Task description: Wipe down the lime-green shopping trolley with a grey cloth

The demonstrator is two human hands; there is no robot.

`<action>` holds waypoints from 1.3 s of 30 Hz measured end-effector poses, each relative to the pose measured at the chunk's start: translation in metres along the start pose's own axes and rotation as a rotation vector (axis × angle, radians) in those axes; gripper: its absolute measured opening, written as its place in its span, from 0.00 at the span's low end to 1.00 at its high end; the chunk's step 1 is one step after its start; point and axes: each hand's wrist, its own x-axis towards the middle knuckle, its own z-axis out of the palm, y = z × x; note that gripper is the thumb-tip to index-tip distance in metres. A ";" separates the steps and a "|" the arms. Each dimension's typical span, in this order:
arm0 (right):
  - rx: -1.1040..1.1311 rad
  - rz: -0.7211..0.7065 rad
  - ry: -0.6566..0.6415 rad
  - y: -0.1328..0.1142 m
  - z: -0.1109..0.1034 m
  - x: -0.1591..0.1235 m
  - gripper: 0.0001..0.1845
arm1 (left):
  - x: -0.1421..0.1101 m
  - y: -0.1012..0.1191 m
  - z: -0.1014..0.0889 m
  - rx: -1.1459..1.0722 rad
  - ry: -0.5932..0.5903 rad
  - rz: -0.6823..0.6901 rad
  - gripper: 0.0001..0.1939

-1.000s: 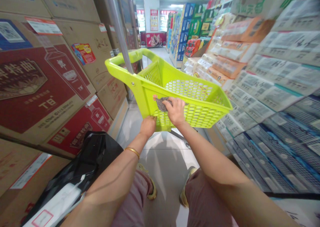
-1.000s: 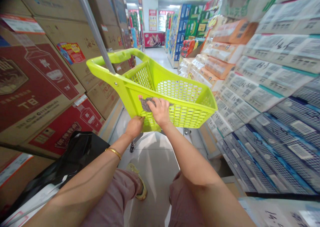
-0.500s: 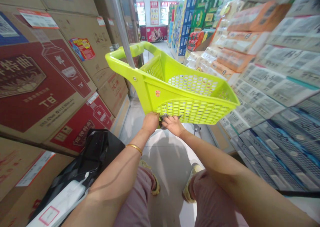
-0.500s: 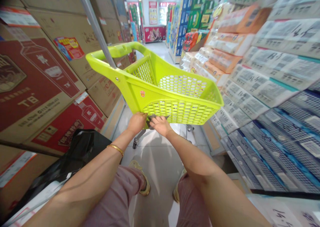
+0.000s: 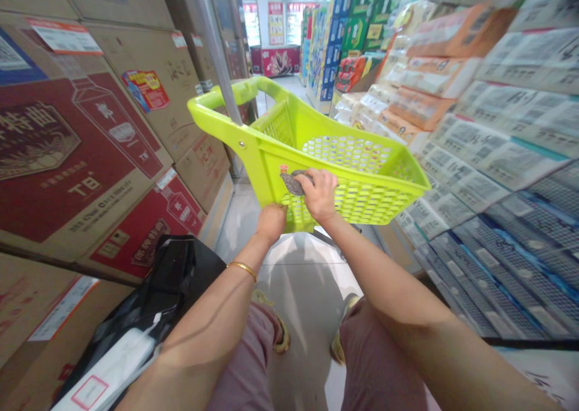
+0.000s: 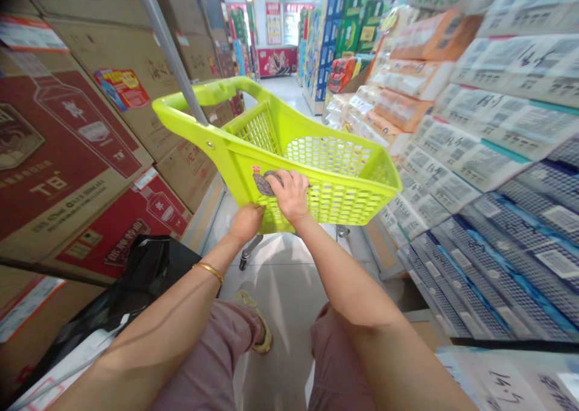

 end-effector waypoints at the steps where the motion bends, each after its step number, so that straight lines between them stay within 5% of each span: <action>1: 0.006 -0.026 -0.034 0.000 0.002 -0.003 0.17 | 0.000 0.000 0.000 -0.003 0.002 -0.002 0.15; 6: 0.035 -0.217 -0.270 -0.005 0.020 -0.031 0.16 | 0.000 0.000 0.002 -0.007 -0.012 -0.060 0.16; 18: 0.012 -0.426 -0.510 -0.002 0.035 -0.076 0.10 | -0.001 0.001 -0.002 0.003 0.008 -0.041 0.15; 22: 0.017 -0.375 -0.439 -0.003 0.028 -0.060 0.12 | 0.000 0.001 -0.002 0.006 0.016 -0.040 0.14; 30: 0.005 -0.056 -0.072 0.005 0.000 -0.010 0.18 | 0.002 0.003 -0.004 0.008 -0.013 -0.046 0.16; 39: 0.021 -0.278 -0.335 0.001 0.025 -0.050 0.17 | 0.000 0.003 -0.007 0.013 0.000 -0.063 0.15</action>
